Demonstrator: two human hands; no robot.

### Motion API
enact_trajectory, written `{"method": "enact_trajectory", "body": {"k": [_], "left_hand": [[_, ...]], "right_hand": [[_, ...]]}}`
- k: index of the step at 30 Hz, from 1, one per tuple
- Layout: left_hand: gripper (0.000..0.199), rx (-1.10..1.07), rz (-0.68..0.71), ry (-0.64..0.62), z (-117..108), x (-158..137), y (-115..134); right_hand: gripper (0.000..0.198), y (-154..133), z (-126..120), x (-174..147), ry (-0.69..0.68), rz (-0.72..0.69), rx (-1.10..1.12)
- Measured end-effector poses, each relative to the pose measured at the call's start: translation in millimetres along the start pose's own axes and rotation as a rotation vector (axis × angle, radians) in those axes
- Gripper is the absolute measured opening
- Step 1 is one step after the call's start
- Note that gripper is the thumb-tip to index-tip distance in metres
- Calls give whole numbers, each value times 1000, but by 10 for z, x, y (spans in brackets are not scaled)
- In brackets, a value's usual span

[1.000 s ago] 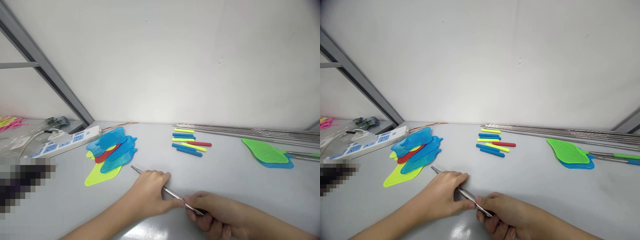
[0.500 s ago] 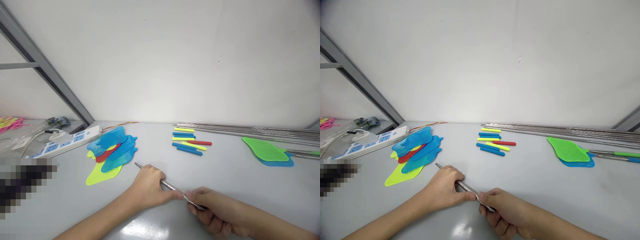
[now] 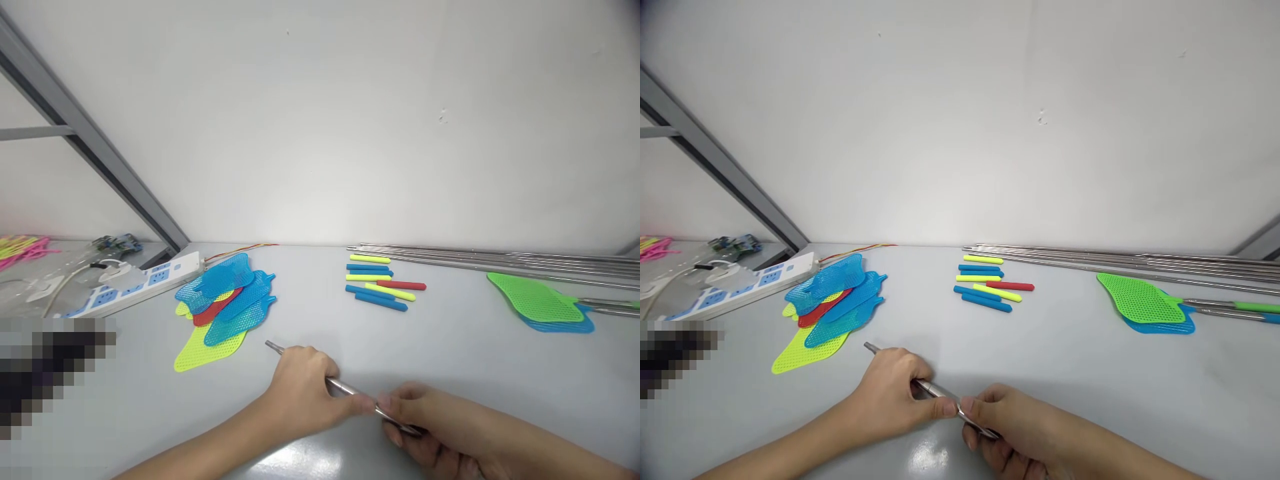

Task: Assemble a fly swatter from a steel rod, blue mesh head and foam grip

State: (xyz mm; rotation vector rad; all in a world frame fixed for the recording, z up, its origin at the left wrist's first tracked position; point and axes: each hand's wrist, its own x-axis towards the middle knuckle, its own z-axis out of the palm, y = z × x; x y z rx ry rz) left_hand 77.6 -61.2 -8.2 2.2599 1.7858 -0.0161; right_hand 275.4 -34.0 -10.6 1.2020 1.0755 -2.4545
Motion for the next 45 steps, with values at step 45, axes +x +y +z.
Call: {"method": "enact_trajectory", "body": {"k": [45], "left_hand": [[51,-15,199,-15,-157,23,-59]], "right_hand": [[30,-73,7,20,-125,-5,154]]}}
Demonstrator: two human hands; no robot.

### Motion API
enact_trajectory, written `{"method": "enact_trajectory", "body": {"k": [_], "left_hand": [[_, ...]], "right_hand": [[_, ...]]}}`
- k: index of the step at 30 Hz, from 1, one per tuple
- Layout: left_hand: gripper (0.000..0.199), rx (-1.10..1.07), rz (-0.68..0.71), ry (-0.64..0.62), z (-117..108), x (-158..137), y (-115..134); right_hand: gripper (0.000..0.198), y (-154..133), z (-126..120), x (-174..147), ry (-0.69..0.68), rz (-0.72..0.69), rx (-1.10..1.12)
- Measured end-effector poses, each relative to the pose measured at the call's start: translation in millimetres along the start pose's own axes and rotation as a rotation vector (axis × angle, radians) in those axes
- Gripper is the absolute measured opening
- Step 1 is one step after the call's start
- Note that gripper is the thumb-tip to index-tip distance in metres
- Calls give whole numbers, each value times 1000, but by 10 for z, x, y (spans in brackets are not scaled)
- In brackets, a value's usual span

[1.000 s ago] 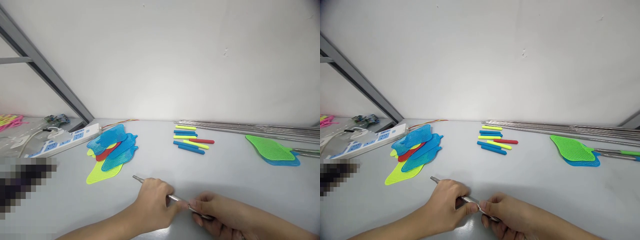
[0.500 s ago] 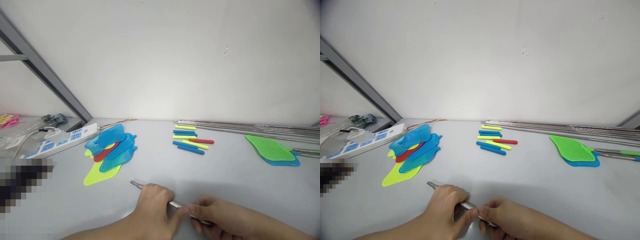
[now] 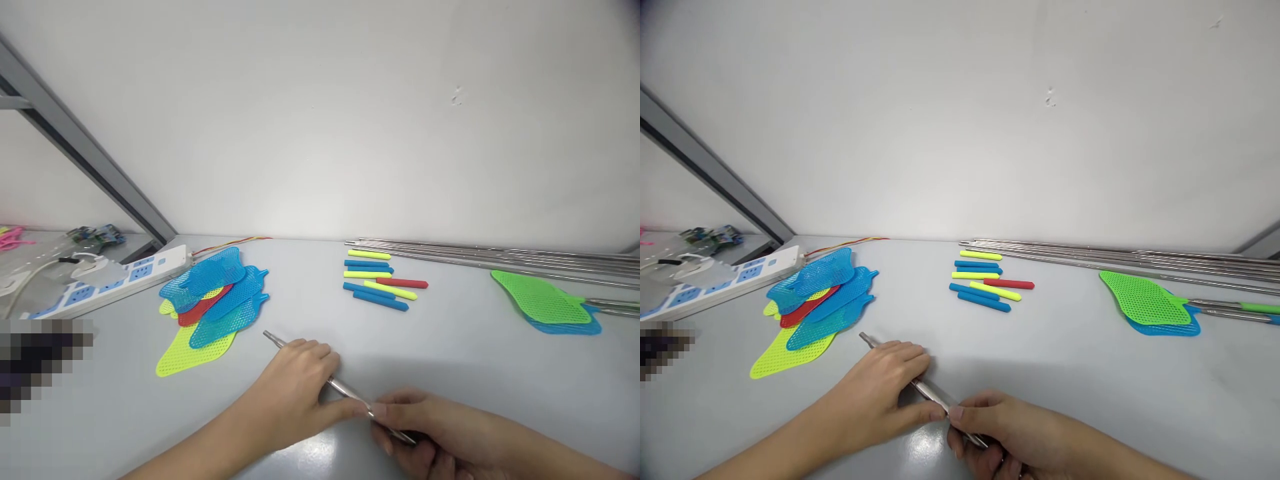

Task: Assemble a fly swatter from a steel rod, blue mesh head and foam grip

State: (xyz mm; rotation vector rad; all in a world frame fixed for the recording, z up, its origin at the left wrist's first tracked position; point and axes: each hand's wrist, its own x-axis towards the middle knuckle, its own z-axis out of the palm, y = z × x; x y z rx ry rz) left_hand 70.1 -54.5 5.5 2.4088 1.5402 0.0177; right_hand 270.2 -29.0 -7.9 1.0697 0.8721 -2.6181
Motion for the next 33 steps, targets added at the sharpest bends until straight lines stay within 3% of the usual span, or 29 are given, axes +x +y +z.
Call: {"method": "enact_trajectory", "body": {"k": [5,13,24,33], "left_hand": [[56,-8,-90,74,-16,10,-52],[49,65,-155,158,-95,31,-115],[54,90,-178,11,-28,67,-170],[66,95,-129,11,18,85,-218]], "right_hand": [[23,10,-47,16,-113,-35,97],[21,35,-58,27,-136,-72,132],[22,36,-100,43,-147,-44,82],[22,74,-109,46,-134,-54,63]]}}
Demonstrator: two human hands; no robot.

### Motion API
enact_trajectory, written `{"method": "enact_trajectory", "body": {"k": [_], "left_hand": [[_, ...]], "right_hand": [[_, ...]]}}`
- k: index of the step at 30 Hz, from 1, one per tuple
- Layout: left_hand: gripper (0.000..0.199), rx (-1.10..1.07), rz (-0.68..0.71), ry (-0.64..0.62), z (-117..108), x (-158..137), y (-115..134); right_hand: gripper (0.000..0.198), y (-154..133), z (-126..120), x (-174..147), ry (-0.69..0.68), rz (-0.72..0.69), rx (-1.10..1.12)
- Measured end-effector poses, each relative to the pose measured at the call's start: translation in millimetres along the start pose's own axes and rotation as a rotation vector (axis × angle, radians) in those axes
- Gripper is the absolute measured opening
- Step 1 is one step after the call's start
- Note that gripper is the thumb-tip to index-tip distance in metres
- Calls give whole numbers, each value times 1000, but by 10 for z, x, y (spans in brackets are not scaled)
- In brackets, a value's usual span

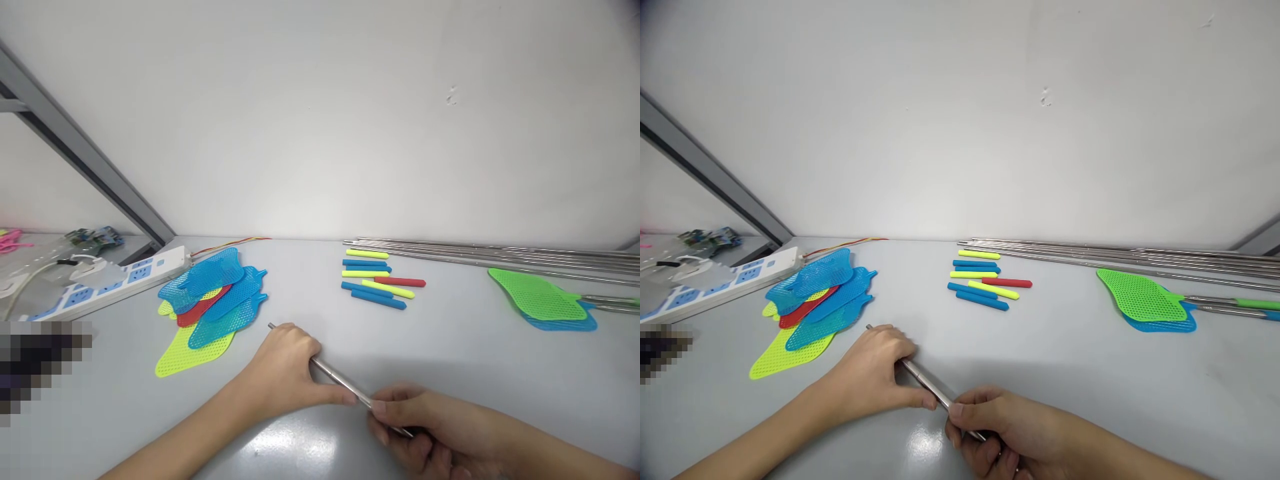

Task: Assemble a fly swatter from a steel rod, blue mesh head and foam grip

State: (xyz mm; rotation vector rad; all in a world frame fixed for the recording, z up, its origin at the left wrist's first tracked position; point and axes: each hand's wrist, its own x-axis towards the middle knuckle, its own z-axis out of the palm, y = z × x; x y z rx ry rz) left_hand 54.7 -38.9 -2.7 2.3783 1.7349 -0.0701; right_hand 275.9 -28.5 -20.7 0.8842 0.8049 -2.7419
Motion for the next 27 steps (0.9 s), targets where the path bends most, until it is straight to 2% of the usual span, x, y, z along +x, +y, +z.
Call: {"method": "enact_trajectory", "body": {"k": [13,27], "left_hand": [[68,-15,-96,65,120,-7,64],[58,-18,-31,25,149,-44,127]], "right_hand": [[24,-21,-27,-3,-37,28,1],[24,-14,-12,-7,7,33,-35]]}}
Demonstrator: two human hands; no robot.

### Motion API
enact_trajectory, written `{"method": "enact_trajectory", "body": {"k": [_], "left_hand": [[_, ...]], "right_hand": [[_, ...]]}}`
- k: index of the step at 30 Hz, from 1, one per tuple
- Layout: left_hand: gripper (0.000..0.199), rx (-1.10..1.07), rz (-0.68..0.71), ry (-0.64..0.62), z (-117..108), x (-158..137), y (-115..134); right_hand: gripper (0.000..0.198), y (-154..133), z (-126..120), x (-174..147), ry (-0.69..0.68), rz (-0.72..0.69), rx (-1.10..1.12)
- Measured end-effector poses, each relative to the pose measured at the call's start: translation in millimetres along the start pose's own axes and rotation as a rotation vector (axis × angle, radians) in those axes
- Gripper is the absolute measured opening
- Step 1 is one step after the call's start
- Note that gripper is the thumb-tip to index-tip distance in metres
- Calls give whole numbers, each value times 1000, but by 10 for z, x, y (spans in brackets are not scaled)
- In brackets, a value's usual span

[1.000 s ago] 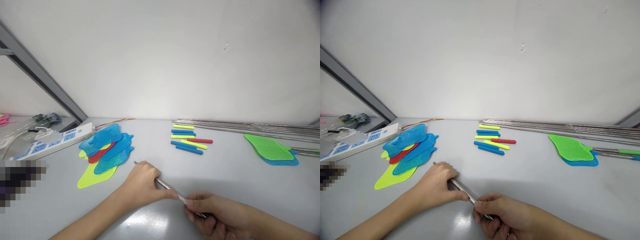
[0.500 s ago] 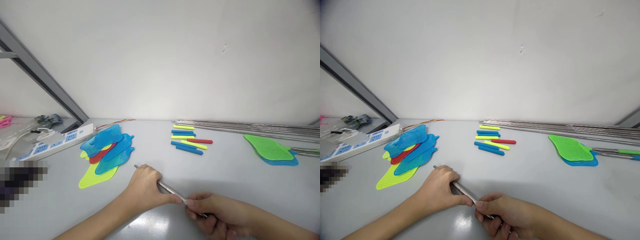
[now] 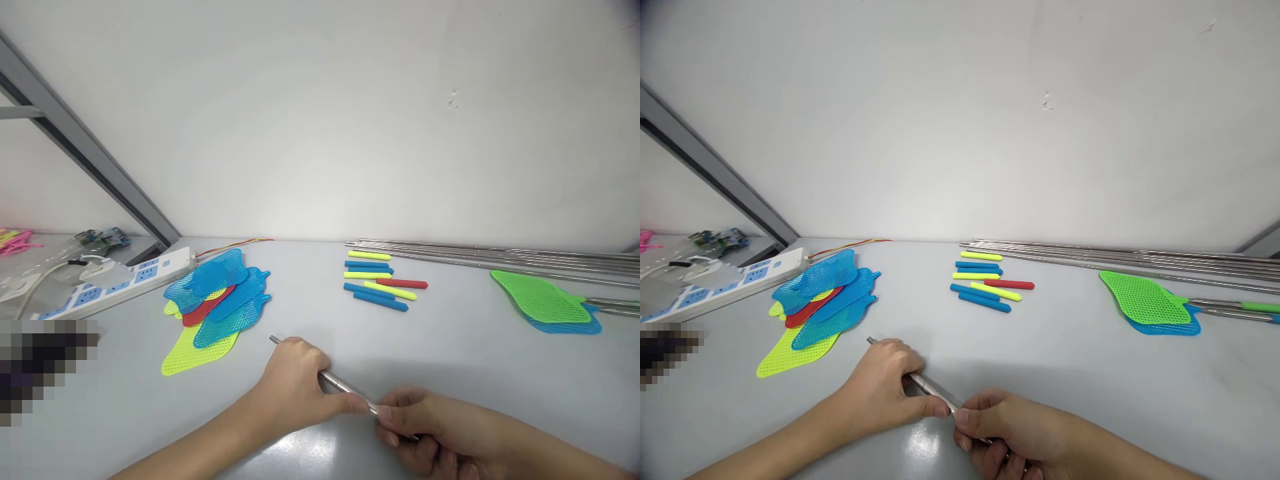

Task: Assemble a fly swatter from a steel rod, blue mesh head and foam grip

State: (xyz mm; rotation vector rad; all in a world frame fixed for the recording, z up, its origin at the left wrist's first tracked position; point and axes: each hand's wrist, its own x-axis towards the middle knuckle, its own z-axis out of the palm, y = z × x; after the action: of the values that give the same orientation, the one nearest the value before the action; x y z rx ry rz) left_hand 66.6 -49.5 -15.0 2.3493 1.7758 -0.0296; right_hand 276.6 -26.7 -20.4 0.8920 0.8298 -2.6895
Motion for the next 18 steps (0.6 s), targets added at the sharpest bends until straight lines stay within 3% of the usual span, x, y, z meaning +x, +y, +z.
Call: {"method": "enact_trajectory", "body": {"k": [18], "left_hand": [[66,7,71,-38,-48,-76,105]], "right_hand": [[25,7,-27,-20,41,67,-59]]}}
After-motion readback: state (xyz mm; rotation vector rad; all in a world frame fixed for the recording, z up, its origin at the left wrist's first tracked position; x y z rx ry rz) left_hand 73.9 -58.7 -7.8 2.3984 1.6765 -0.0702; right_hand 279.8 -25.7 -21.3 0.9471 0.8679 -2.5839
